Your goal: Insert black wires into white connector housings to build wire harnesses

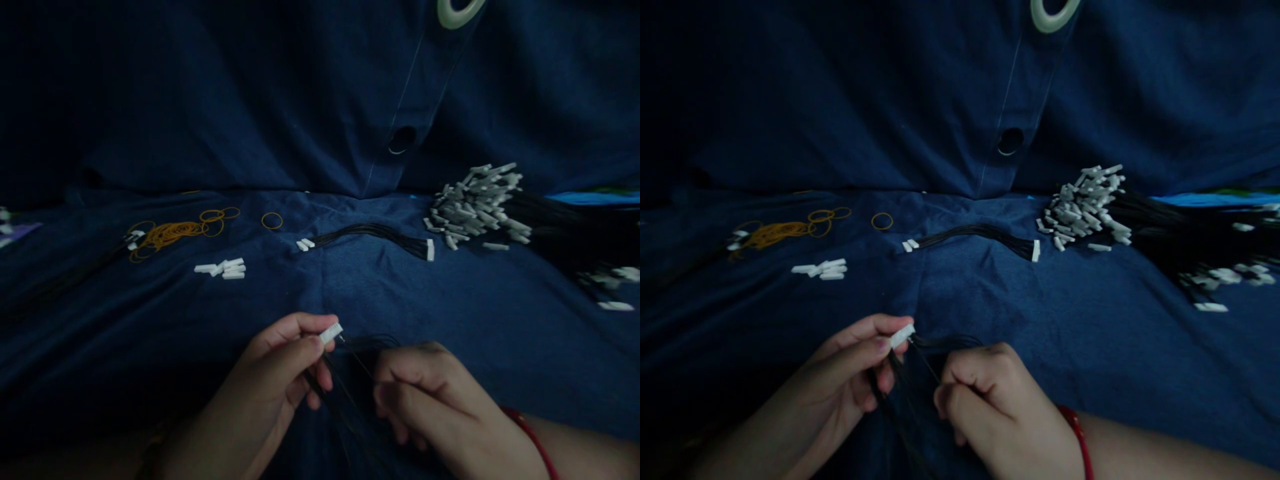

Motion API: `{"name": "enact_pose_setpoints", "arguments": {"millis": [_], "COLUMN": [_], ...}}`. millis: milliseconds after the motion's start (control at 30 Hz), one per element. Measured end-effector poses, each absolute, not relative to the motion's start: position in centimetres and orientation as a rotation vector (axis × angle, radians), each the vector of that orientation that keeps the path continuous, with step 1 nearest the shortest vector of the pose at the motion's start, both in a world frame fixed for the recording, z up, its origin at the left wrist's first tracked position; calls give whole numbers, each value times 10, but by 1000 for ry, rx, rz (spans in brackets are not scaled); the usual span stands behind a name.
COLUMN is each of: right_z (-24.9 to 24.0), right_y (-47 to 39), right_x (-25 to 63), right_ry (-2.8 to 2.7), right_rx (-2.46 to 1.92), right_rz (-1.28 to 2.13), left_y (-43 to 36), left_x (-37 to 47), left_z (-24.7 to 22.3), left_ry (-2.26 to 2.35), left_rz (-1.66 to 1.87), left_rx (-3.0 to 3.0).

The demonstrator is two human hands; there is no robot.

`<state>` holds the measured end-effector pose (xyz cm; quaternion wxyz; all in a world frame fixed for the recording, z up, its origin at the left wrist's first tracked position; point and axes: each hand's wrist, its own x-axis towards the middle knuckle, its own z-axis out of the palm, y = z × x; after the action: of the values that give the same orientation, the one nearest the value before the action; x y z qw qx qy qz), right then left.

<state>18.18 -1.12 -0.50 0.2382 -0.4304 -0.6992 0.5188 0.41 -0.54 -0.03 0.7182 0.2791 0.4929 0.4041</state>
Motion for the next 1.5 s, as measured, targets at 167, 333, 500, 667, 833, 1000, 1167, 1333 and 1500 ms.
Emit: {"name": "enact_pose_setpoints", "arguments": {"millis": [167, 333, 500, 667, 833, 1000, 1167, 1333, 1500], "right_z": [-4, -6, -8, -7, -5, -7, -8, -7, -6], "right_y": [-11, -10, -7, -8, -11, -10, -7, -9, -9], "right_x": [181, 180, 180, 180, 182, 181, 179, 180, 179], "right_ry": [-1942, -1951, -1943, -1932, -1907, -1860, -1816, -1737, -1795], "right_rx": [-1174, -1179, -1199, -1192, -1243, -1275, -1260, -1274, -1241], "right_rz": [1413, 1420, 1463, 1474, 1518, 1554, 1577, 1630, 1597], "left_y": [-5, -5, -4, -5, -5, -3, -3, -4, -3], "left_x": [3, 3, 4, 4, 4, 5, 6, 6, 5], "left_z": [0, 1, 3, 2, 2, 1, 0, -3, -4], "left_ry": [1082, 1093, 1088, 1102, 1103, 1103, 1161, 1200, 1184], "left_rz": [890, 888, 894, 887, 888, 877, 872, 869, 855], "left_rx": [615, 610, 616, 610, 614, 633, 729, 827, 911]}}
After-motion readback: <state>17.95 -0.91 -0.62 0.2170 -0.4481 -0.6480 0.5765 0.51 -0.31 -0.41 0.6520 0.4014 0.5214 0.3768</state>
